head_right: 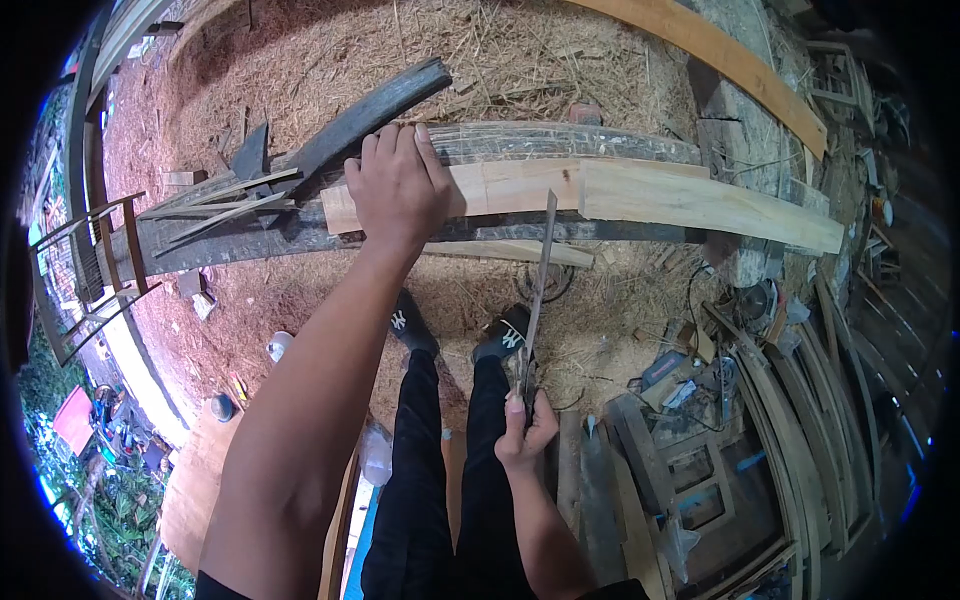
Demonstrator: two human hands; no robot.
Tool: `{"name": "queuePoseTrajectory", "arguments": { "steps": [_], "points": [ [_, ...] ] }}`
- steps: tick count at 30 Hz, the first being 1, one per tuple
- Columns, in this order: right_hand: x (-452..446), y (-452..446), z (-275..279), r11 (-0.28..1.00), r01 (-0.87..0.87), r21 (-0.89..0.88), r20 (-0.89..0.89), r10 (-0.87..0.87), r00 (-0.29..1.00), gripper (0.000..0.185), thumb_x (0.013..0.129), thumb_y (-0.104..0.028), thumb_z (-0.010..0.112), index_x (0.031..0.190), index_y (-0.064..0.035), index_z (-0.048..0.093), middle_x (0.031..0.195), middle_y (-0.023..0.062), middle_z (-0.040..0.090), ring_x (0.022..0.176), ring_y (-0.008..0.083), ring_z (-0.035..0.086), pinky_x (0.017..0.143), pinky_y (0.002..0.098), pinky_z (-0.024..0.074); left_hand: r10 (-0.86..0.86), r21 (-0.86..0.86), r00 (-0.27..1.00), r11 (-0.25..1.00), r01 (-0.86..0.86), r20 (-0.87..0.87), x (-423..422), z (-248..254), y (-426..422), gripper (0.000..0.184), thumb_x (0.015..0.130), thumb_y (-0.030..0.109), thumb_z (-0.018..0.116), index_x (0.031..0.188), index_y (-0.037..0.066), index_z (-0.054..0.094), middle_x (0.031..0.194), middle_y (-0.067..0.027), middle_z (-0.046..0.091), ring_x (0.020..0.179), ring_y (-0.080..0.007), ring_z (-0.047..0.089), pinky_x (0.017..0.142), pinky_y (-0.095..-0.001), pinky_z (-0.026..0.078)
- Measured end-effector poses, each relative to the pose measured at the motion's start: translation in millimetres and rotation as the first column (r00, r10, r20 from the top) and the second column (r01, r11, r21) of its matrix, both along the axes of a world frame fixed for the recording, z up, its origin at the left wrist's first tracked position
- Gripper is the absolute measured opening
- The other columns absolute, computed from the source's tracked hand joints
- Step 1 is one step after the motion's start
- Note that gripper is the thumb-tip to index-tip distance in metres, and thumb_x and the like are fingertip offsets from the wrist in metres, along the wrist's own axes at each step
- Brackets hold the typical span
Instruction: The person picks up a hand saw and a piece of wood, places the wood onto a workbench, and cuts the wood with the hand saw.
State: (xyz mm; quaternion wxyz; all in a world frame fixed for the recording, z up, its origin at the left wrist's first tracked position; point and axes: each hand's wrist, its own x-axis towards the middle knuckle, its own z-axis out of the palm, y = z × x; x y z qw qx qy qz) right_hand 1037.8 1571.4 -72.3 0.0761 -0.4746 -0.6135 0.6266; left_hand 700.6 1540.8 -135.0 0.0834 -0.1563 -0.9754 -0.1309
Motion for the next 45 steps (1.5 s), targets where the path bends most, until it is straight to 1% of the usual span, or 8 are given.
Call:
{"name": "queuePoseTrajectory", "arguments": {
  "steps": [3,5,10,16,28,31,34,45],
  "points": [
    [-1.1,6.1,-0.9,0.996,-0.089,-0.016,-0.106,0.087,0.991,0.032,0.101,-0.028,0.061,0.094,0.0033,0.064,0.077,0.0033,0.059,0.068,0.0112,0.054,0.066,0.0276,0.046,0.001,-0.007,1.0,1.0,-0.001,0.009,-1.3,2.0,1.3,0.024,0.104,0.024,0.054,0.092,0.01,0.07,0.093,-0.0067,0.065,0.09,-0.0285,0.062,0.077,-0.047,0.043],
    [-7.6,9.3,0.5,0.971,-0.188,0.145,-0.169,0.211,0.963,0.028,0.097,-0.024,0.065,0.096,0.0039,0.064,0.079,0.0062,0.062,0.074,0.0148,0.06,0.076,0.0323,0.0523,0.007,-0.004,1.0,1.0,-0.007,0.016,0.2,3.3,2.0,0.024,0.104,0.024,0.054,0.093,0.01,0.07,0.093,-0.0068,0.065,0.09,-0.0286,0.062,0.078,-0.0473,0.043],
    [-28.5,11.3,3.2,0.96,-0.25,0.125,-0.25,0.274,0.929,0.021,0.095,-0.016,0.068,0.099,0.004,0.064,0.086,0.0104,0.065,0.086,0.0197,0.065,0.091,0.0368,0.0531,0.019,0.016,0.999,1.0,-0.02,0.042,-1.1,0.3,2.1,0.025,0.102,0.025,0.054,0.087,0.01,0.067,0.093,-0.0081,0.065,0.092,-0.0295,0.06,0.081,-0.0485,0.04],
    [-42.9,9.7,4.5,0.973,-0.212,0.09,-0.063,0.218,0.974,0.019,0.099,-0.016,0.066,0.09,0.0007,0.061,0.076,0.0047,0.058,0.07,0.0128,0.055,0.066,0.0294,0.046,0.031,0.017,0.998,0.999,-0.032,0.058,-0.5,1.8,2.6,0.025,0.102,0.025,0.054,0.087,0.011,0.067,0.094,-0.0079,0.065,0.092,-0.0297,0.06,0.082,-0.0484,0.04],
    [-40.1,2.2,-14.6,0.986,-0.157,0.052,-0.067,0.16,0.985,0.036,0.1,-0.026,0.067,0.078,-0.0032,0.05,0.069,0.0,0.044,0.064,0.0107,0.042,0.057,0.0304,0.0353,0.04,0.0,0.998,0.999,-0.04,0.055,0.0,2.1,2.2,0.024,0.102,0.025,0.054,0.091,0.01,0.069,0.096,-0.0068,0.066,0.094,-0.0291,0.063,0.081,-0.0492,0.044],
    [-25.7,3.8,-29.0,0.969,-0.228,0.093,-0.073,0.236,0.969,0.034,0.103,-0.031,0.063,0.088,-0.0012,0.059,0.074,-0.0005,0.055,0.064,0.0069,0.048,0.058,0.0254,0.0368,0.034,0.013,0.998,0.999,-0.035,0.062,0.3,1.5,2.0,0.025,0.102,0.026,0.053,0.091,0.01,0.069,0.097,-0.0078,0.066,0.094,-0.0293,0.062,0.082,-0.0493,0.042],
    [-29.0,3.4,-24.9,0.98,-0.186,0.065,-0.057,0.19,0.98,0.04,0.103,-0.029,0.065,0.077,-0.0029,0.049,0.068,0.0007,0.044,0.064,0.0109,0.042,0.057,0.0301,0.0352,0.032,0.023,0.996,0.999,-0.034,0.085,-0.4,0.3,2.1,0.027,0.103,0.027,0.052,0.09,0.01,0.069,0.099,-0.0088,0.067,0.095,-0.0299,0.061,0.085,-0.0498,0.041],
    [-45.4,4.6,-15.5,0.979,-0.182,0.094,-0.049,0.187,0.981,0.044,0.107,-0.037,0.059,0.078,-0.0036,0.054,0.067,-0.002,0.049,0.06,0.0066,0.044,0.055,0.0263,0.0317,0.055,-0.002,0.991,0.998,-0.055,0.122,0.5,2.6,3.5,0.027,0.102,0.027,0.053,0.091,0.009,0.07,0.101,-0.0086,0.068,0.099,-0.0299,0.061,0.086,-0.0498,0.041]
  ]
}}
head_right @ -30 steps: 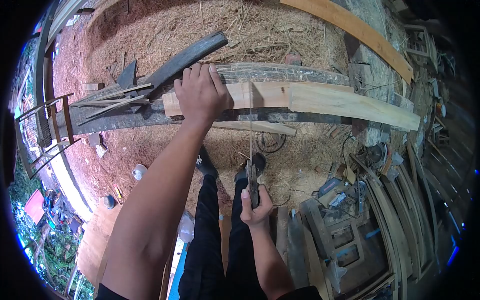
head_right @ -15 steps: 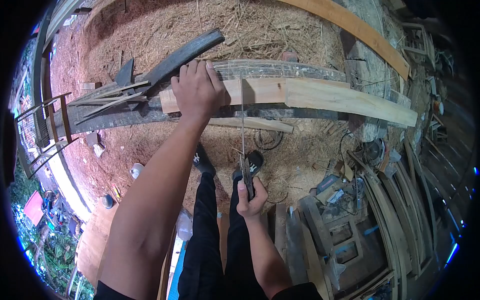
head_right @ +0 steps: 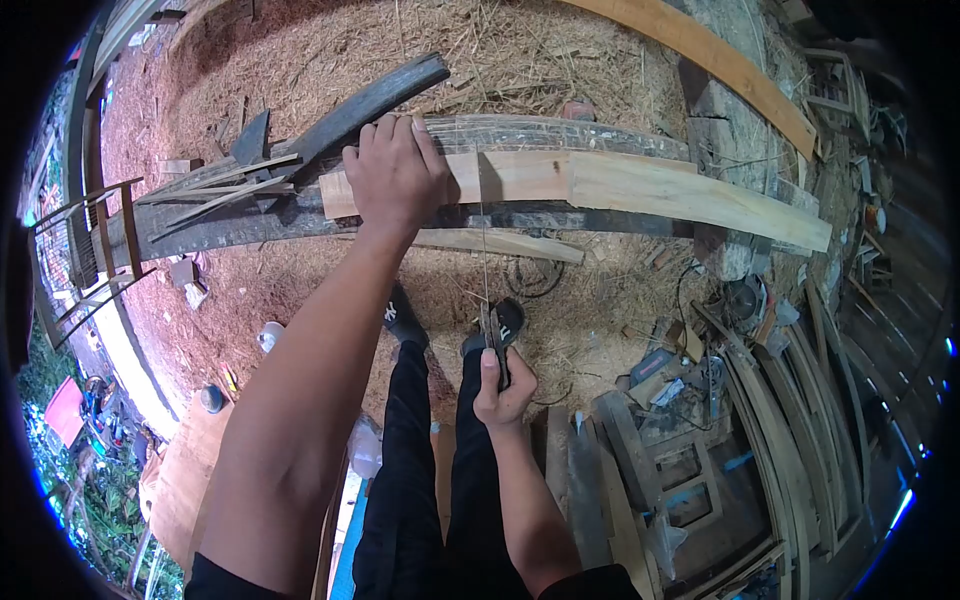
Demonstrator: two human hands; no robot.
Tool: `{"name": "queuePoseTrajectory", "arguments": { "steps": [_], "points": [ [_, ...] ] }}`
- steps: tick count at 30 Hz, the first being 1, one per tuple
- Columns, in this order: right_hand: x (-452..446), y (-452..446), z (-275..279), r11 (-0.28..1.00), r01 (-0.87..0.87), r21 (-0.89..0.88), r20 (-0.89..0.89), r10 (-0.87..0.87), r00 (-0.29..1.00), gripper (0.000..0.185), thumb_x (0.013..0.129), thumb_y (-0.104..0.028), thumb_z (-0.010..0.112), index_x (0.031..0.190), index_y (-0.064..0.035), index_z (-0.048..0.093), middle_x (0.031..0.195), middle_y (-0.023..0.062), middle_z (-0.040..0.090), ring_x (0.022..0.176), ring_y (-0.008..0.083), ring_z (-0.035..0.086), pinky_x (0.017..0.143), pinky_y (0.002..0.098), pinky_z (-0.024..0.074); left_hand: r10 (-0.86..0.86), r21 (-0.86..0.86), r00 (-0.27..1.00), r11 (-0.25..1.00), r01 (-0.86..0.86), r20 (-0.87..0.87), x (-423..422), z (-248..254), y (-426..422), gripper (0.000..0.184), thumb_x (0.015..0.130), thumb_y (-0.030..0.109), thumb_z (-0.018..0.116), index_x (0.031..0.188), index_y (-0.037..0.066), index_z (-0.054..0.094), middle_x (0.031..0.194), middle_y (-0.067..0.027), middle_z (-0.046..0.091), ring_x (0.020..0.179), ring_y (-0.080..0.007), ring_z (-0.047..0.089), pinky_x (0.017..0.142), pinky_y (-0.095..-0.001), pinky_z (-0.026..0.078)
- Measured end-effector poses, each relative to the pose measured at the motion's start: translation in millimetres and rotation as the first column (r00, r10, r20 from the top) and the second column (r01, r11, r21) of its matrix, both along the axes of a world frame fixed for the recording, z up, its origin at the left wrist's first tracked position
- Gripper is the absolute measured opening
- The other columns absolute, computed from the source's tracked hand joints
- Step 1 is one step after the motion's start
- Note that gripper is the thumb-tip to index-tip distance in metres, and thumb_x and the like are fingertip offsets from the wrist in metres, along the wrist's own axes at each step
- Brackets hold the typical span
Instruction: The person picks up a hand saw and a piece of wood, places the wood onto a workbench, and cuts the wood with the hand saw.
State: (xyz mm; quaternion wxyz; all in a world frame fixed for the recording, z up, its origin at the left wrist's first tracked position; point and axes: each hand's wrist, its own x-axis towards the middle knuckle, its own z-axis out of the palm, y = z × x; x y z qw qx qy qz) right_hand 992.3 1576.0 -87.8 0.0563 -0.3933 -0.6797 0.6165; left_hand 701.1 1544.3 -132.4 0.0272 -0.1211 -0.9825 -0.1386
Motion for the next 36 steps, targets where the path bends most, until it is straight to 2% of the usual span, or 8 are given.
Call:
{"name": "queuePoseTrajectory", "arguments": {
  "steps": [3,5,7,10,19,23,30,36],
  "points": [
    [6.2,-2.7,-8.5,1.0,0.014,-0.006,-0.034,-0.014,0.999,0.045,0.107,-0.037,0.058,0.078,-0.0034,0.054,0.066,-0.0025,0.048,0.059,0.0065,0.044,0.054,0.0268,0.0313,-0.003,0.025,1.0,1.0,0.003,-0.008,0.3,-2.9,-1.4,0.027,0.101,0.027,0.053,0.091,0.009,0.071,0.101,-0.0088,0.068,0.098,-0.03,0.061,0.086,-0.0497,0.041],
    [7.5,-2.9,-11.1,1.0,0.017,0.001,-0.051,-0.017,0.999,0.046,0.107,-0.038,0.058,0.078,-0.0031,0.054,0.066,-0.0029,0.048,0.059,0.0065,0.044,0.054,0.0271,0.0311,-0.015,-0.014,0.992,1.0,0.013,-0.129,-0.2,-2.6,-1.5,0.026,0.102,0.027,0.055,0.09,0.01,0.07,0.092,-0.0066,0.067,0.091,-0.0287,0.064,0.079,-0.0471,0.044],
    [7.1,-1.3,-8.1,0.996,-0.039,0.077,0.023,0.037,0.999,0.043,0.107,-0.033,0.061,0.079,-0.0003,0.06,0.062,0.0054,0.049,0.056,0.0152,0.049,0.054,0.0347,0.0392,-0.014,-0.012,0.991,1.0,0.013,-0.136,-1.5,-2.7,-1.0,0.026,0.102,0.027,0.055,0.089,0.01,0.07,0.091,-0.0068,0.067,0.091,-0.0289,0.064,0.079,-0.0472,0.044],
    [3.2,1.1,-5.3,1.0,-0.005,0.027,0.007,0.005,1.0,0.042,0.107,-0.033,0.062,0.08,-0.0006,0.06,0.062,0.0048,0.049,0.054,0.0165,0.049,0.053,0.0354,0.0383,-0.015,-0.011,0.993,1.0,0.014,-0.121,2.0,-3.8,-2.9,0.026,0.102,0.027,0.054,0.09,0.01,0.07,0.092,-0.0072,0.067,0.091,-0.0293,0.064,0.078,-0.0473,0.045],
    [-14.6,6.3,0.5,0.997,-0.002,0.083,-0.001,0.002,1.0,0.039,0.107,-0.028,0.062,0.079,-0.0015,0.056,0.061,0.0042,0.046,0.058,0.0124,0.048,0.054,0.0336,0.0379,-0.014,-0.019,0.993,1.0,0.012,-0.116,6.2,-3.8,-2.4,0.025,0.102,0.026,0.054,0.093,0.011,0.071,0.098,-0.0079,0.07,0.094,-0.0293,0.065,0.081,-0.0488,0.045],
    [2.7,-3.9,-5.3,0.999,0.016,0.036,-0.025,-0.015,1.0,0.038,0.107,-0.027,0.062,0.08,-0.0006,0.058,0.061,0.0063,0.047,0.056,0.0153,0.049,0.054,0.0346,0.0384,-0.009,-0.018,0.992,1.0,0.007,-0.124,1.0,-5.1,-2.6,0.025,0.102,0.026,0.055,0.092,0.011,0.071,0.097,-0.0077,0.07,0.094,-0.0295,0.065,0.081,-0.0493,0.045],
    [6.7,-6.5,-5.7,0.995,-0.01,0.095,0.006,0.01,1.0,0.038,0.106,-0.028,0.062,0.081,0.0001,0.062,0.063,0.0102,0.052,0.057,0.022,0.054,0.056,0.037,0.0407,-0.017,-0.02,0.988,1.0,0.014,-0.156,0.8,-5.9,-2.9,0.024,0.101,0.026,0.055,0.089,0.011,0.07,0.094,-0.006,0.068,0.092,-0.0285,0.064,0.079,-0.0477,0.045],
    [-18.3,7.5,-9.8,0.992,-0.039,0.121,0.003,0.039,0.999,0.036,0.107,-0.028,0.06,0.086,0.0009,0.064,0.064,0.009,0.053,0.059,0.0185,0.055,0.057,0.0364,0.042,-0.024,-0.015,0.987,1.0,0.022,-0.156,0.9,-8.8,-3.7,0.025,0.101,0.026,0.055,0.089,0.011,0.07,0.094,-0.0054,0.068,0.091,-0.0288,0.064,0.078,-0.0477,0.044]
  ]
}}
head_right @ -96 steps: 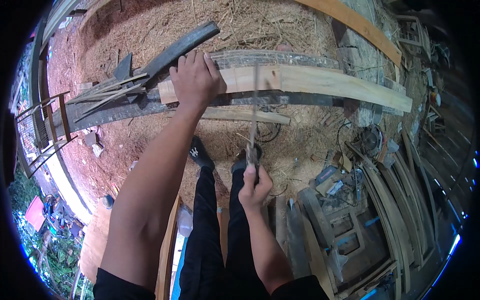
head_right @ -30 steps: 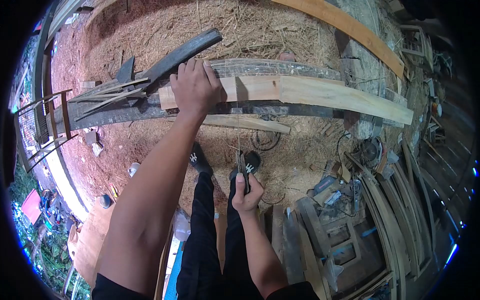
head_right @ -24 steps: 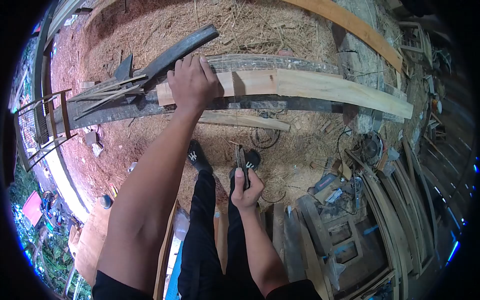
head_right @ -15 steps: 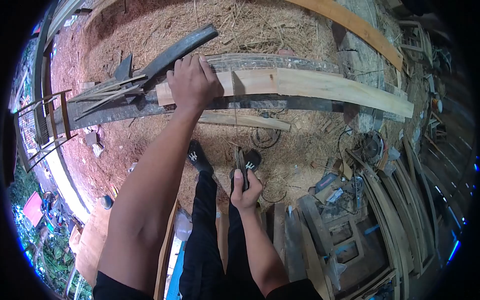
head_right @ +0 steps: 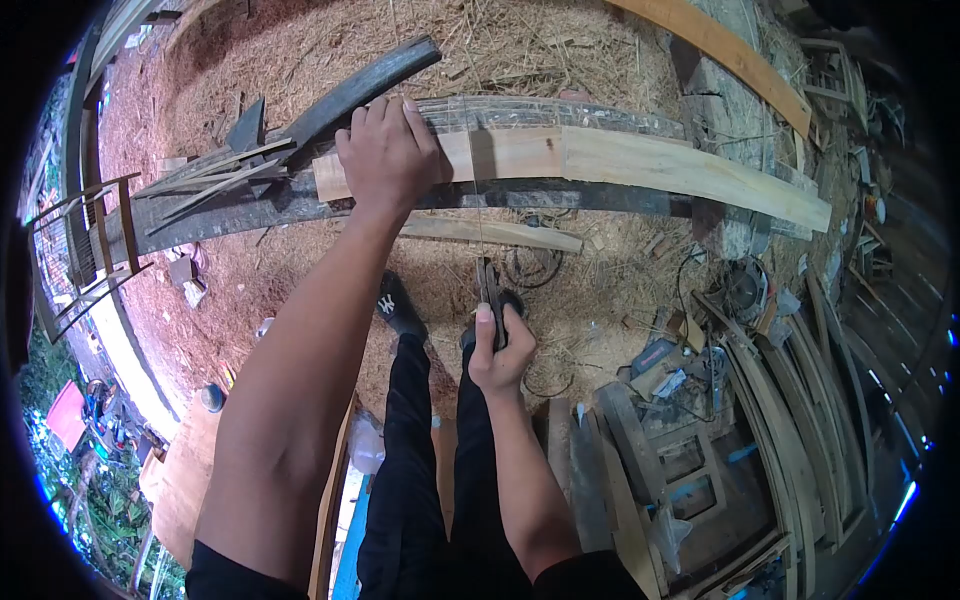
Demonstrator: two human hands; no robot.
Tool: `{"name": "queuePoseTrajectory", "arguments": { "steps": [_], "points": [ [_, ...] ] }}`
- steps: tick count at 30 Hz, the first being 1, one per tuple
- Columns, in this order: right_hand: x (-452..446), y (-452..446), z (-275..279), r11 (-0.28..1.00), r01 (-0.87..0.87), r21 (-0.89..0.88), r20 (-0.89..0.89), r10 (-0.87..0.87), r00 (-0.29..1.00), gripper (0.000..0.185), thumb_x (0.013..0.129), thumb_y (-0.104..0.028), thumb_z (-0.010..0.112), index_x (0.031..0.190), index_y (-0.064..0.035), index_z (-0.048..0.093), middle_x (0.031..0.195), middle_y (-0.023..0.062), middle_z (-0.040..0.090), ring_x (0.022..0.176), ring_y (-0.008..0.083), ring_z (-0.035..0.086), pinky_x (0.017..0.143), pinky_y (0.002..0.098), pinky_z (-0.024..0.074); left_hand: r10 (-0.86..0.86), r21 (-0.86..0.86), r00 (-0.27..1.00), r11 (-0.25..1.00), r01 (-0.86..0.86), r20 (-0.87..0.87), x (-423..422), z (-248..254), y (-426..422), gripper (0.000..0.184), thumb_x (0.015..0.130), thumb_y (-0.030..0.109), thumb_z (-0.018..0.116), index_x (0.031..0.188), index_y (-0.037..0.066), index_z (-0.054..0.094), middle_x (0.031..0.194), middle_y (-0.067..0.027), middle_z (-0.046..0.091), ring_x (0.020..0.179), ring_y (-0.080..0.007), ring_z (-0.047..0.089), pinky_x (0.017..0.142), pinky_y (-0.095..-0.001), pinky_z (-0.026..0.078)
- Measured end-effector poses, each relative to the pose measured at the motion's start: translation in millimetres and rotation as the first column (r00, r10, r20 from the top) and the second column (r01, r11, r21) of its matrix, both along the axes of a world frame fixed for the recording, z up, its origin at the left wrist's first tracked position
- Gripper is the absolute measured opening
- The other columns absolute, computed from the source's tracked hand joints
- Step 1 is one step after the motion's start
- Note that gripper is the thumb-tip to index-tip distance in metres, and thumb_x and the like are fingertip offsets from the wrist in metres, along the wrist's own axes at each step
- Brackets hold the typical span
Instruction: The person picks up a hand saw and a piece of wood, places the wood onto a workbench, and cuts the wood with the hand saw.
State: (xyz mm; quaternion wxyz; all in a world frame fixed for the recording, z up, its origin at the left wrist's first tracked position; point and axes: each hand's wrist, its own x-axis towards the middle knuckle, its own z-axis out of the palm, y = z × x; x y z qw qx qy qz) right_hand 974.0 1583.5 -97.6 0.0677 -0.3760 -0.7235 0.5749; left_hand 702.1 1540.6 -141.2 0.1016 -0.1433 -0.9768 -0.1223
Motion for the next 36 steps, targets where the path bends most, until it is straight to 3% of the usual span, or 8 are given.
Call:
{"name": "queuePoseTrajectory", "arguments": {
  "steps": [5,10,16,18,21,29,30,36],
  "points": [
    [22.9,-15.1,9.2,0.994,0.063,-0.091,0.0,-0.063,0.998,0.035,0.107,-0.027,0.061,0.086,0.0012,0.063,0.064,0.0083,0.052,0.059,0.017,0.053,0.058,0.0345,0.042,0.002,0.008,1.0,1.0,-0.002,-0.002,-0.9,3.1,0.6,0.025,0.102,0.026,0.055,0.088,0.012,0.07,0.094,-0.0054,0.068,0.092,-0.0288,0.064,0.078,-0.0476,0.044],
    [-16.3,-1.0,-0.5,0.999,0.026,-0.02,-0.003,-0.026,1.0,0.034,0.106,-0.028,0.062,0.091,0.002,0.068,0.065,0.0098,0.056,0.059,0.0197,0.055,0.057,0.0355,0.0419,0.002,-0.01,1.0,1.0,-0.002,0.031,3.1,5.5,-1.0,0.025,0.102,0.026,0.055,0.089,0.011,0.07,0.095,-0.006,0.068,0.092,-0.0289,0.064,0.078,-0.0475,0.044],
    [16.7,-20.0,0.3,0.999,0.052,-0.005,-0.001,-0.052,0.999,0.038,0.107,-0.029,0.06,0.086,0.0012,0.063,0.063,0.0088,0.051,0.059,0.0206,0.056,0.057,0.0362,0.0415,-0.016,-0.007,1.0,1.0,0.016,0.013,0.9,5.2,0.0,0.025,0.102,0.026,0.054,0.089,0.011,0.07,0.095,-0.0065,0.067,0.092,-0.0287,0.064,0.079,-0.0474,0.044],
    [-5.3,-5.9,4.1,1.0,0.012,-0.012,0.038,-0.011,0.999,0.04,0.108,-0.03,0.059,0.084,0.0009,0.062,0.063,0.0097,0.051,0.058,0.0199,0.053,0.056,0.0375,0.0393,0.007,0.025,0.989,1.0,-0.011,0.148,0.4,7.2,0.8,0.026,0.099,0.027,0.055,0.093,0.008,0.071,0.103,-0.0092,0.069,0.1,-0.0307,0.062,0.087,-0.0508,0.042],
    [5.7,-9.4,2.6,0.999,0.041,-0.023,0.043,-0.04,0.998,0.039,0.108,-0.031,0.059,0.086,0.001,0.063,0.063,0.01,0.051,0.057,0.0196,0.051,0.056,0.0385,0.0386,0.004,0.014,0.991,1.0,-0.006,0.131,-0.1,5.0,0.0,0.026,0.1,0.027,0.055,0.092,0.009,0.071,0.102,-0.009,0.069,0.099,-0.0306,0.062,0.087,-0.0507,0.042],
    [-11.3,-1.3,2.6,1.0,0.018,-0.019,0.013,-0.018,1.0,0.038,0.108,-0.03,0.06,0.091,0.004,0.067,0.066,0.0138,0.057,0.058,0.0261,0.057,0.059,0.0384,0.0442,0.003,0.025,0.993,1.0,-0.006,0.122,0.5,6.6,0.0,0.026,0.1,0.027,0.055,0.091,0.009,0.071,0.1,-0.009,0.068,0.097,-0.0303,0.062,0.085,-0.0498,0.042],
    [2.0,-0.9,0.3,1.0,-0.006,-0.009,0.08,0.007,0.997,0.037,0.107,-0.028,0.061,0.09,0.0042,0.066,0.066,0.0127,0.057,0.059,0.0251,0.058,0.059,0.0374,0.0456,-0.002,0.031,0.995,1.0,-0.001,0.102,-0.3,5.6,0.2,0.026,0.1,0.026,0.055,0.09,0.009,0.071,0.099,-0.0089,0.068,0.097,-0.0302,0.062,0.085,-0.0496,0.042],
    [4.2,-8.6,11.9,0.999,0.02,-0.029,0.048,-0.018,0.999,0.037,0.107,-0.027,0.061,0.085,0.0019,0.063,0.066,0.0096,0.053,0.06,0.0189,0.055,0.058,0.0356,0.0429,0.005,0.043,0.993,0.999,-0.01,0.118,0.8,10.4,2.5,0.025,0.1,0.026,0.056,0.09,0.009,0.071,0.099,-0.0088,0.068,0.095,-0.03,0.062,0.084,-0.0495,0.042]
  ]
}}
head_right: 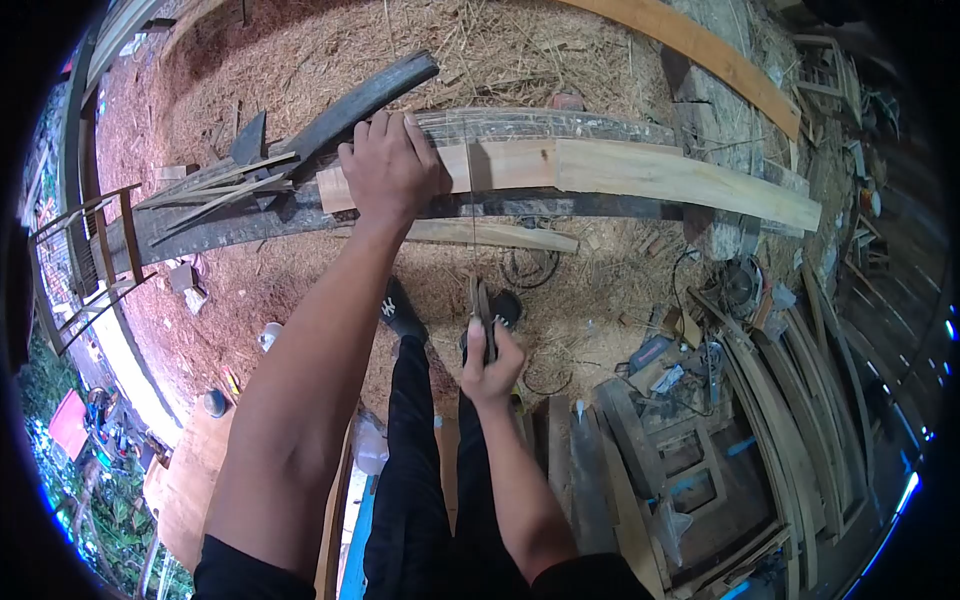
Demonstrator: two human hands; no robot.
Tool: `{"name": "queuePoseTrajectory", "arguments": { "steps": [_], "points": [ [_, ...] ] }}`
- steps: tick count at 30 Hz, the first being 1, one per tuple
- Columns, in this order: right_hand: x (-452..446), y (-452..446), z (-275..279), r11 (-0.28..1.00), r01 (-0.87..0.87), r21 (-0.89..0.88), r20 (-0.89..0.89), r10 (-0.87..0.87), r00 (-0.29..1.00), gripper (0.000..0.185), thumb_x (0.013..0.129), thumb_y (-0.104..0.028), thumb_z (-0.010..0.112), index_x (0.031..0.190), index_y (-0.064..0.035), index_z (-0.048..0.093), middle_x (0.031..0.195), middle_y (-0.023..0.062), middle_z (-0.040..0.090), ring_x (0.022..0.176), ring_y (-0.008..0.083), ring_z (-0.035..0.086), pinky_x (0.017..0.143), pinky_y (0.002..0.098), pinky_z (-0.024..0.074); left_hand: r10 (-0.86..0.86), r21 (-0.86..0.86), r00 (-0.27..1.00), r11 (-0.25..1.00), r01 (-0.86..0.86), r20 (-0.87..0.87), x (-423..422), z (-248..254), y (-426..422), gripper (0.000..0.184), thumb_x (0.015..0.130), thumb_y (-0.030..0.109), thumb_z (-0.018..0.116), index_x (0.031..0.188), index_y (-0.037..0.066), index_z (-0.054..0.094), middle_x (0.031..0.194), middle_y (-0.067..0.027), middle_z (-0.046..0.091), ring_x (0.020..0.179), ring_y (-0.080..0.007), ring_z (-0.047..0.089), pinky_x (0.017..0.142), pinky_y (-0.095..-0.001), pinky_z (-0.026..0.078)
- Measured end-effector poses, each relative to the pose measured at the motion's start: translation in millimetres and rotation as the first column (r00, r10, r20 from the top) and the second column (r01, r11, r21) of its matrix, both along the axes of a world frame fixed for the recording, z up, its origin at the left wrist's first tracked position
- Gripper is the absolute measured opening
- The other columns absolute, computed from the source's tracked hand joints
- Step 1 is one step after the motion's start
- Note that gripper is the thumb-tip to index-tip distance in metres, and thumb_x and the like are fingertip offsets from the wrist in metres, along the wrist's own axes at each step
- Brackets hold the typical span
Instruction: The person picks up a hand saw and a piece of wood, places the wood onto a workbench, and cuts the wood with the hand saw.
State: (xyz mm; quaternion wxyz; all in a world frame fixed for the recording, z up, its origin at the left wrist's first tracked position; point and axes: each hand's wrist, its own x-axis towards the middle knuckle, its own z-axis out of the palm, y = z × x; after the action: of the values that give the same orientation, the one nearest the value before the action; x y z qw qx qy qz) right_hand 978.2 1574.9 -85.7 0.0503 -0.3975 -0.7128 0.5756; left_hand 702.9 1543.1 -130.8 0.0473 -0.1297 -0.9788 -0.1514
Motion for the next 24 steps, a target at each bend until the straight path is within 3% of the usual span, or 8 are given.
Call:
{"name": "queuePoseTrajectory", "arguments": {
  "steps": [2,7,13,17,19,21,24],
  "points": [
    [-25.5,12.7,-9.0,1.0,-0.014,-0.007,-0.006,0.014,1.0,0.034,0.108,-0.028,0.061,0.092,0.0018,0.067,0.069,0.0086,0.056,0.062,0.0176,0.056,0.06,0.0345,0.0439,-0.004,-0.005,1.0,1.0,0.003,-0.017,-1.4,-2.9,-0.4,0.025,0.1,0.026,0.056,0.09,0.009,0.071,0.098,-0.0087,0.068,0.095,-0.03,0.061,0.084,-0.0496,0.042],
    [5.6,-2.1,-8.3,0.999,0.036,-0.013,-0.039,-0.036,0.999,0.036,0.108,-0.03,0.062,0.092,0.002,0.067,0.068,0.0105,0.057,0.063,0.019,0.058,0.06,0.0353,0.0438,-0.014,-0.018,0.999,1.0,0.013,-0.034,-4.1,-4.6,-1.8,0.025,0.1,0.026,0.056,0.09,0.009,0.07,0.098,-0.0084,0.067,0.095,-0.03,0.061,0.084,-0.0497,0.042],
    [-27.6,10.0,-5.2,0.997,-0.039,0.067,-0.033,0.041,0.999,0.038,0.108,-0.031,0.062,0.091,0.0021,0.067,0.069,0.0125,0.057,0.062,0.0236,0.059,0.06,0.0369,0.0441,-0.017,-0.013,0.999,1.0,0.016,-0.027,-2.4,-4.6,-1.6,0.024,0.099,0.026,0.057,0.089,0.009,0.07,0.097,-0.008,0.067,0.094,-0.0297,0.062,0.083,-0.0496,0.042],
    [16.4,-5.0,-0.1,0.998,0.051,-0.031,-0.039,-0.052,0.998,0.039,0.108,-0.03,0.062,0.087,0.0021,0.064,0.068,0.0087,0.056,0.064,0.0185,0.06,0.059,0.0361,0.0423,-0.022,-0.041,0.998,0.999,0.019,-0.06,-4.9,-4.5,-2.2,0.022,0.1,0.026,0.058,0.09,0.01,0.07,0.095,-0.0065,0.067,0.092,-0.029,0.063,0.081,-0.0486,0.043],
    [-7.0,7.0,-2.1,0.999,-0.006,0.037,-0.07,0.009,0.997,0.037,0.108,-0.03,0.061,0.09,0.002,0.065,0.069,0.007,0.057,0.064,0.0158,0.058,0.059,0.0351,0.0426,-0.026,-0.053,0.998,0.998,0.023,-0.061,0.7,-4.2,-0.7,0.021,0.101,0.025,0.058,0.092,0.011,0.071,0.094,-0.0054,0.068,0.091,-0.0286,0.064,0.079,-0.0478,0.044],
    [-26.0,14.7,-8.7,0.999,-0.049,-0.005,0.024,0.049,0.999,0.036,0.108,-0.03,0.061,0.097,0.0034,0.069,0.071,0.0079,0.059,0.065,0.0146,0.057,0.061,0.0339,0.0444,-0.015,-0.025,0.997,1.0,0.014,-0.072,-0.7,-4.9,-2.4,0.022,0.101,0.026,0.058,0.092,0.011,0.071,0.094,-0.0057,0.067,0.091,-0.029,0.064,0.079,-0.048,0.044],
    [-9.7,2.7,1.2,0.999,0.003,-0.032,-0.002,-0.004,1.0,0.036,0.108,-0.03,0.061,0.095,0.0029,0.069,0.071,0.0074,0.059,0.065,0.0143,0.056,0.06,0.0334,0.0441,-0.015,-0.015,0.999,1.0,0.015,-0.039,-2.0,-5.8,-1.5,0.023,0.099,0.026,0.057,0.088,0.009,0.069,0.096,-0.0078,0.066,0.093,-0.03,0.061,0.083,-0.0501,0.042]
  ]
}}
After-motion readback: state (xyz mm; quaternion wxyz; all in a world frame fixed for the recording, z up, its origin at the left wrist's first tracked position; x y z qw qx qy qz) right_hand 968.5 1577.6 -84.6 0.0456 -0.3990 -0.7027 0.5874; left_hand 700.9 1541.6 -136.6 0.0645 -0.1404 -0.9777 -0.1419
